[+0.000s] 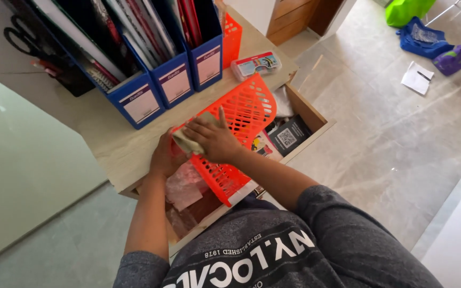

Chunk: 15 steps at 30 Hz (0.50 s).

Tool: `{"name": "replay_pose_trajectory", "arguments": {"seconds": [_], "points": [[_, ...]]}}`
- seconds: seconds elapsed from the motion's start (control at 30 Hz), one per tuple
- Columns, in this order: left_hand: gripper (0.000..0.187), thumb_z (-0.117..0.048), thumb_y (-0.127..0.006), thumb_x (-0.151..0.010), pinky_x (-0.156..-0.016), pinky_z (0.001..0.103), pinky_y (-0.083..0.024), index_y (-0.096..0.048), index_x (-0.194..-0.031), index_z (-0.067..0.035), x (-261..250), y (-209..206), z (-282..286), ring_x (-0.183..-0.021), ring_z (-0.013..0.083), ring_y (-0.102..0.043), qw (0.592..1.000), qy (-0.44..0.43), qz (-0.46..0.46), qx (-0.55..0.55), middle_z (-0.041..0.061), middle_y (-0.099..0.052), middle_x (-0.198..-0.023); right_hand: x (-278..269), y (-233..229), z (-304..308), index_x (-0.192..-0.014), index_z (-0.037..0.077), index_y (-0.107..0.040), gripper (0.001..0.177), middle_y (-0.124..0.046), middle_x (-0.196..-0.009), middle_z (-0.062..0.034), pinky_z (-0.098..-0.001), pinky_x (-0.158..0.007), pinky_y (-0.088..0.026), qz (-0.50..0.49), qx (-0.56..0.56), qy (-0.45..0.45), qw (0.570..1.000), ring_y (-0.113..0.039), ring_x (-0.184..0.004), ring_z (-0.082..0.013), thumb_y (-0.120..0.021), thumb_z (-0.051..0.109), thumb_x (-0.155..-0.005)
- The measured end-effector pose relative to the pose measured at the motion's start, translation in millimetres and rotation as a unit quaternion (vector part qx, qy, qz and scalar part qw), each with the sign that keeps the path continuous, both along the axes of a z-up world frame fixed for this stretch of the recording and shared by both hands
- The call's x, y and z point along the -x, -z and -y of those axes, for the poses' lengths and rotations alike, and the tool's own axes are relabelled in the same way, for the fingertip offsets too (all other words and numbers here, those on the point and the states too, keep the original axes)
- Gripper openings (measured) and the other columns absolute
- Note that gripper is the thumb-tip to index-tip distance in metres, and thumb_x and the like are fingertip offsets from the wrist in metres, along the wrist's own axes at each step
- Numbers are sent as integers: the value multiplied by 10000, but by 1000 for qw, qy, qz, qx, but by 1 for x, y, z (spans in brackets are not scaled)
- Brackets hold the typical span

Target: Organizing a desk drawer by removing items, wiping a red plastic organizer tray with a cloth, and then replacing the items.

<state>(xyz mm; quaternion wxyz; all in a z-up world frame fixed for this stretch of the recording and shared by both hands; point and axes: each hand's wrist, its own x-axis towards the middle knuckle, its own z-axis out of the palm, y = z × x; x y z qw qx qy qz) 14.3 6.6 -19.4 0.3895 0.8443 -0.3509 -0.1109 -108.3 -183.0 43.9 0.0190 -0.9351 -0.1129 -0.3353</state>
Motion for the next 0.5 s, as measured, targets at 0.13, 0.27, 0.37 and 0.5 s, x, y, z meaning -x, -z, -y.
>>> {"name": "replay_pose_trajectory", "arguments": {"seconds": [0.13, 0.27, 0.37, 0.5], "points": [[1177, -806, -763, -635, -1115, 463, -469, -331, -1572, -241, 5, -6, -1, -1320, 343, -555, 997, 15, 20, 69, 113, -496, -1464, 7, -28, 40, -1422, 300, -588, 570, -603, -1406, 67, -846, -1131, -27, -59, 57, 67, 994, -506, -1389, -212, -575, 337, -853], [1150, -862, -717, -608, -1073, 452, -500, -399, -1535, -261, 7, -14, 3, -1268, 330, -595, 997, 16, 24, 76, 113, -554, -1390, 2, -11, 101, -1482, 271, -531, 661, -615, -1407, 20, -846, -1121, -48, -101, -11, 227, 969, -429, -1444, -255, -641, 418, -848], [1119, -811, -743, -633, -1061, 471, -500, -393, -1522, -228, 4, -5, 1, -1264, 358, -594, 996, 18, 32, 79, 142, -541, -1380, -14, 18, 95, -1410, 273, -544, 611, -551, -1414, 29, -856, -1095, -107, -153, -26, 278, 948, -477, -1363, -241, -665, 371, -820], [1124, -858, -678, -659, -1033, 554, -513, -343, -1526, -224, 5, -9, 8, -1177, 438, -622, 996, 12, 19, 88, 177, -564, -1314, 5, 6, 35, -1220, 163, -633, 366, -652, -1319, -28, -784, -1165, -4, 7, 26, 36, 999, -519, -1352, -242, -546, 257, -877]]}}
